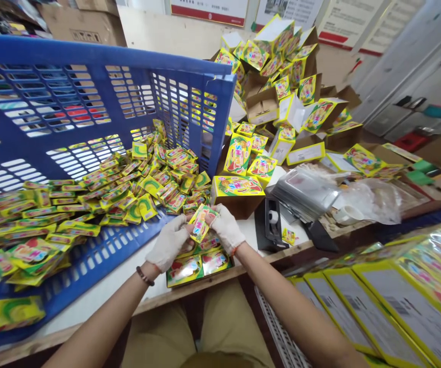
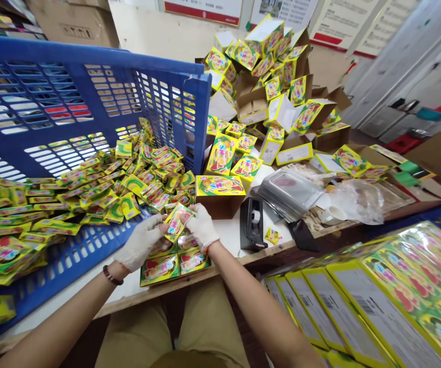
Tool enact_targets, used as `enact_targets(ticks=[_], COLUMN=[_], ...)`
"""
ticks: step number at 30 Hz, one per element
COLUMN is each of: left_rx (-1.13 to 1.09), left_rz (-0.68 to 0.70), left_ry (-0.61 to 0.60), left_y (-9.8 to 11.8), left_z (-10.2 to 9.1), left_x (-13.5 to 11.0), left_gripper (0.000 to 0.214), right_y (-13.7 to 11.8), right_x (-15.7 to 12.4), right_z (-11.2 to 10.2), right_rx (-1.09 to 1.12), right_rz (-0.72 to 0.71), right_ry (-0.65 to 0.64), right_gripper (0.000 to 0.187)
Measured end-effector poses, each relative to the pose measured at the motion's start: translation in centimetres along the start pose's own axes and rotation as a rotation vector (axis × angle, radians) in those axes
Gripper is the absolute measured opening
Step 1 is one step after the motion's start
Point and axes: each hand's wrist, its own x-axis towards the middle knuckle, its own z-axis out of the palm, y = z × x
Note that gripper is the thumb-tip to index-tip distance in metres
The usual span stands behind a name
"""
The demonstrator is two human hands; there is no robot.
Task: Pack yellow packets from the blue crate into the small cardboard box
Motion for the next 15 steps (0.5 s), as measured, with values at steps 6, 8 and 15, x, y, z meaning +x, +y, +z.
enact_targets(ticks=[6, 8, 15], left_rx=[0.724, 0.799, 0.874], left_rz=[0.259, 0.248, 0.262], left_ry=[0.229, 0.237, 0.251], left_y=[1.6, 1.5, 2.0], left_z=[-0.3, -1.0, -3.6], left_x=[5.2, 7.6, 9.4], left_gripper=[0.029, 0.018, 0.033], right_y=[1.0, 1.0, -0.5], right_x=[-1.2, -1.5, -1.6], right_z=[0.2, -0.8, -3.6], right_rx=[0.270, 0.125, -0.547], right_rz=[0.104, 0.069, -0.298], right_ry=[0.020, 0.067, -0.054], right_gripper=[0.061, 0.055, 0.021])
